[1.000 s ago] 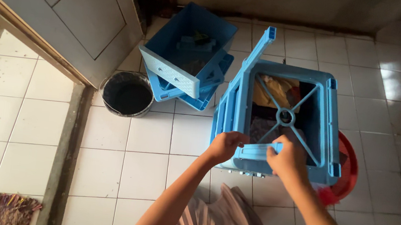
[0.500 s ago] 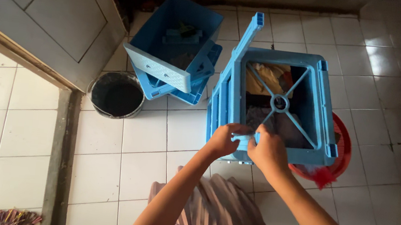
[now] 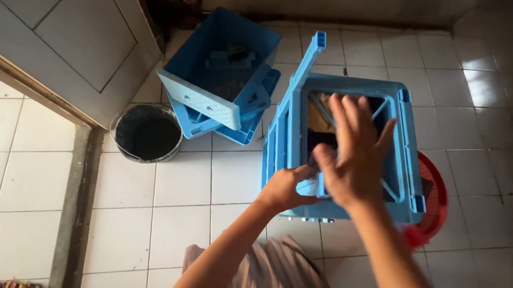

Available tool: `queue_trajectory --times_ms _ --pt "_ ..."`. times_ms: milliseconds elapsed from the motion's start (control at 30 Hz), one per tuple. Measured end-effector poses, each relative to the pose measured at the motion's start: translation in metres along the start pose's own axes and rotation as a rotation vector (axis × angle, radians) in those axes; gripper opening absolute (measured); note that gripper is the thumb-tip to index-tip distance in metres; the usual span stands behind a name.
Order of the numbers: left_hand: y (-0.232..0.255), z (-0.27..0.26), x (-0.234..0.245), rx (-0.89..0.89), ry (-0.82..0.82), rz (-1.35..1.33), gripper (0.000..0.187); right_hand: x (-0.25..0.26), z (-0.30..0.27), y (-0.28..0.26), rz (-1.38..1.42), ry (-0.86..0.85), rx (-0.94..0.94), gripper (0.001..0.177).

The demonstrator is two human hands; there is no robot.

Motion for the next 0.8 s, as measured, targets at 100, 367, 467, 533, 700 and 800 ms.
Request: queue_trajectory --times_ms 100,367,467,533,700,800 --pt "-0.005 0.0 -0.008 0.14 -0.071 -0.006 0.062 -0.069 -0.011 -0.02 -0.216 -0.485 -0.007 0.103" --pt "-0.009 -0.003 -0.006 0.043 -0.067 -0.052 0.062 -0.055 -0.006 -0.006 0.021 -0.226 0.032 0.107" --pt "-0.012 -0.004 -0.008 0.105 -0.093 0.003 0.061 -0.067 -0.008 -0.001 0.013 -0.311 0.015 0.107" --pt "-0.015 -0.006 -0.006 0.118 -0.065 -0.002 0.06 -0.048 -0.003 0.003 0.044 -0.217 0.007 0.105" --pt "-0.024 -0.011 -0.003 0.037 -0.023 -0.072 0.069 -0.024 -0.001 0.0 0.036 0.046 0.047 0.102" --pt "-0.04 -0.013 -0.012 0.183 -0.076 0.037 0.061 -0.077 -0.014 -0.015 0.085 -0.255 0.004 0.105"
Point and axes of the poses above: each hand's wrist, its own z-axis towards the middle knuckle, its own x-axis out of the back of the hand, y = z × x, the point moved 8 cm from there along z, towards the middle knuckle, and after that the axes turned 6 degrees about x, right-handed, at the moved point
